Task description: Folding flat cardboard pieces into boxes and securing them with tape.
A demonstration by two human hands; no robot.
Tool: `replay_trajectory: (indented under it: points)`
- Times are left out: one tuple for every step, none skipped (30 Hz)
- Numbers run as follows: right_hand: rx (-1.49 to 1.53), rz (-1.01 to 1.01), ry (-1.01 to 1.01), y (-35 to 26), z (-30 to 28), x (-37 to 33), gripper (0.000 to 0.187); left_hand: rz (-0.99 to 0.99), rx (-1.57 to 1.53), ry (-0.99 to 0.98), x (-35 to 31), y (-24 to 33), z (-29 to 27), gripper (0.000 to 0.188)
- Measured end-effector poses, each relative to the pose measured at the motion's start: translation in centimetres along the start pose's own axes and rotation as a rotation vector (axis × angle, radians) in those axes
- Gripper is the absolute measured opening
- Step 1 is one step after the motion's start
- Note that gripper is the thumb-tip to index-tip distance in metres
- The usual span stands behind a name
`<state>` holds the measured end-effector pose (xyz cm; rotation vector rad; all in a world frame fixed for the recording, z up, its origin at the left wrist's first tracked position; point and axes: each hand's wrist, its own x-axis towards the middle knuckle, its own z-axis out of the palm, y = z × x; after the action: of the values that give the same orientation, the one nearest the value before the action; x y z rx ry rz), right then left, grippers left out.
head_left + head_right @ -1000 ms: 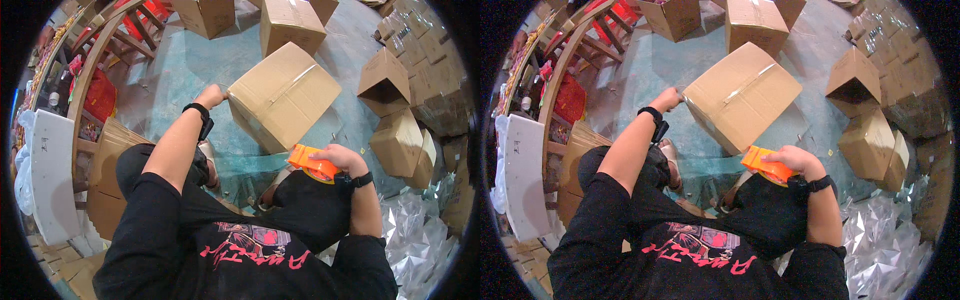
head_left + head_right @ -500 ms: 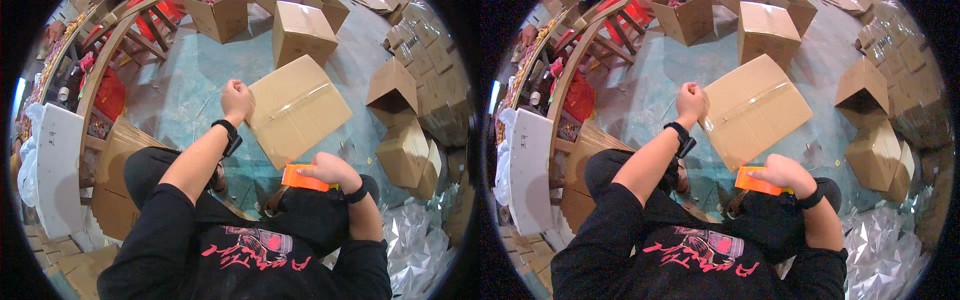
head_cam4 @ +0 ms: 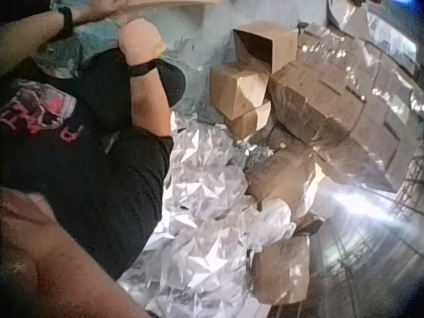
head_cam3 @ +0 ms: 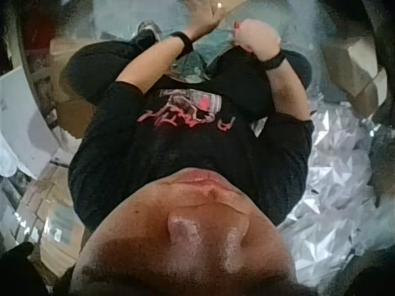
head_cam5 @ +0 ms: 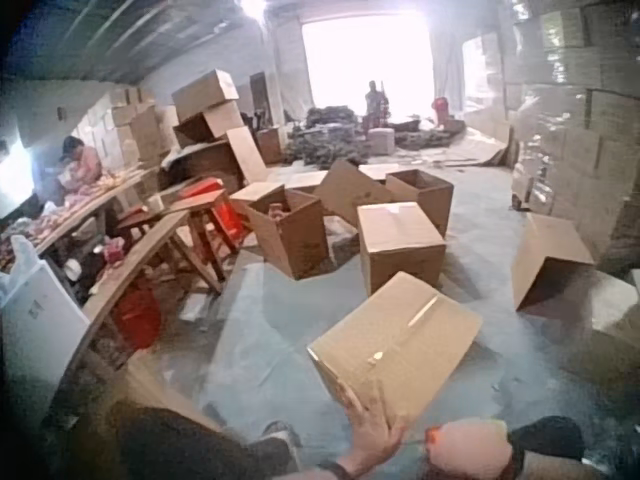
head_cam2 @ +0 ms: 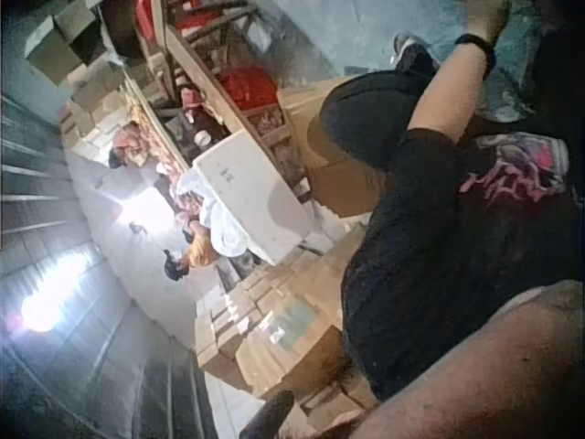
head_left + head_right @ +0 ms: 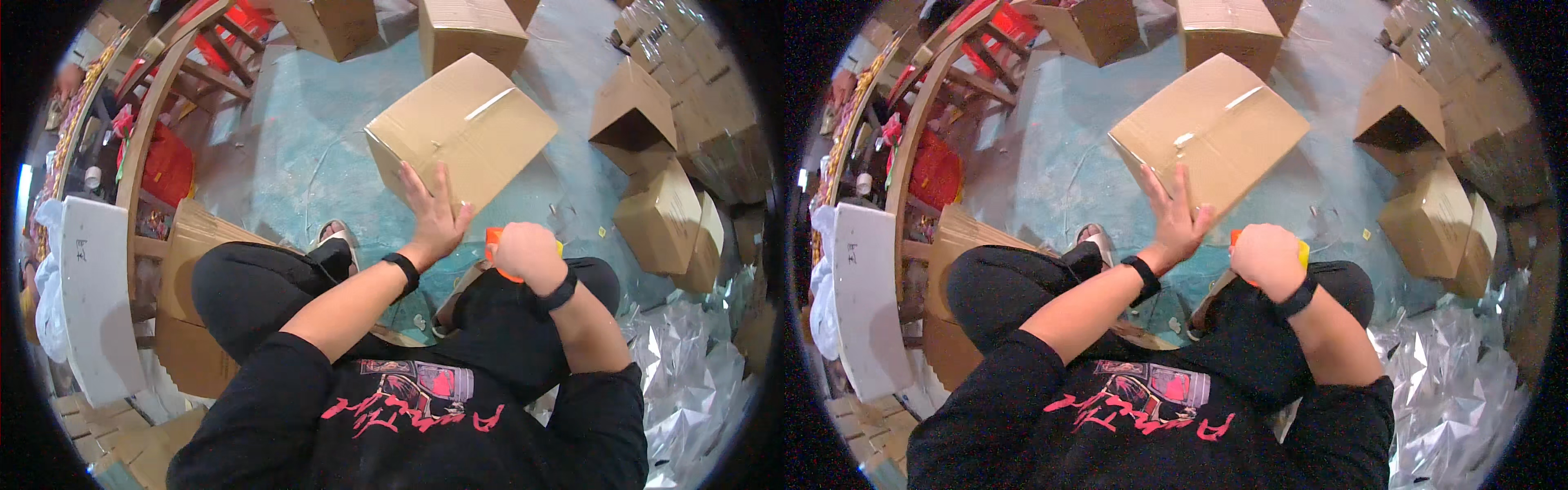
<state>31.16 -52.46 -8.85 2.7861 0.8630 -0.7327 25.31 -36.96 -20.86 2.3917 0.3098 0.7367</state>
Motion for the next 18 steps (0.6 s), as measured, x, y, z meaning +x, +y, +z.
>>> replay_trajectory:
  points:
    - [-0.001, -0.002, -0.049, 0.5, 0.0, 0.5, 0.035, 0.018, 0.011, -0.006, 0.5, -0.8, -0.2, 0.084]
    - [0.051, 0.053, -0.068, 1.0, -0.5, 0.6, 0.039, 0.055, 0.014, -0.004, 1.0, -1.8, -0.7, 0.079]
    - [0.052, 0.050, -0.059, 1.4, -0.6, 0.8, 0.039, 0.060, 0.019, 0.003, 2.0, -3.5, -1.8, 0.079]
    - [0.131, 0.071, 0.001, 2.0, -0.8, 0.9, 0.041, 0.078, -0.040, -0.035, 3.1, -5.5, -3.2, 0.077]
    - [0.201, 0.098, 0.061, 3.1, -1.2, 0.7, 0.044, 0.096, -0.108, -0.069, 4.2, -6.8, -4.3, 0.075]
    - [0.196, 0.083, 0.070, 3.8, -1.8, 0.7, 0.044, 0.094, -0.063, -0.084, 5.5, -8.5, -6.1, 0.071]
    - [0.256, 0.127, 0.090, 4.2, -2.6, 0.8, 0.049, 0.089, -0.007, -0.100, 6.6, -10.1, -8.0, 0.067]
    - [0.305, 0.196, 0.116, 5.1, -3.5, 0.4, 0.054, 0.096, -0.015, -0.086, 8.5, -9.9, -9.4, 0.067]
    - [0.297, 0.212, 0.124, 6.4, -3.5, 0.4, 0.054, -0.094, -0.119, -0.126, 10.4, -8.9, -10.7, 0.062]
    - [0.289, 0.239, 0.266, 6.9, -3.6, 0.6, 0.055, -0.285, -0.203, -0.160, 11.4, -8.4, -12.0, 0.057]
    - [0.281, 0.268, 0.408, 7.5, -3.6, 0.8, 0.055, -0.277, -0.201, -0.155, 11.7, -8.2, -12.1, 0.057]
    - [0.290, 0.262, 0.417, 7.8, -3.5, 1.3, 0.055, -0.304, -0.252, -0.095, 11.7, -8.2, -12.3, 0.052]
    - [0.324, 0.271, 0.471, 8.2, -3.5, 1.8, 0.056, -0.329, -0.310, -0.034, 11.7, -8.2, -12.2, 0.047]
    - [0.357, 0.283, 0.526, 8.5, -3.6, 2.2, 0.057, -0.318, -0.309, -0.030, 11.1, -8.2, -10.9, 0.047]
    - [0.360, 0.275, 0.543, 8.4, -3.6, 2.6, 0.057, -0.164, -0.125, 0.122, 10.0, -8.6, -8.8, 0.047]
    - [0.374, 0.257, 0.553, 8.3, -3.4, 2.8, 0.056, -0.011, 0.067, 0.274, 9.0, -9.0, -7.5, 0.046]
    - [0.389, 0.242, 0.555, 8.3, -2.9, 3.0, 0.056, -0.005, 0.078, 0.281, 7.9, -9.2, -6.7, 0.046]
    - [0.394, 0.238, 0.565, 8.1, -2.9, 3.0, 0.056, 0.008, -0.019, 0.341, 7.0, -9.2, -5.9, 0.046]
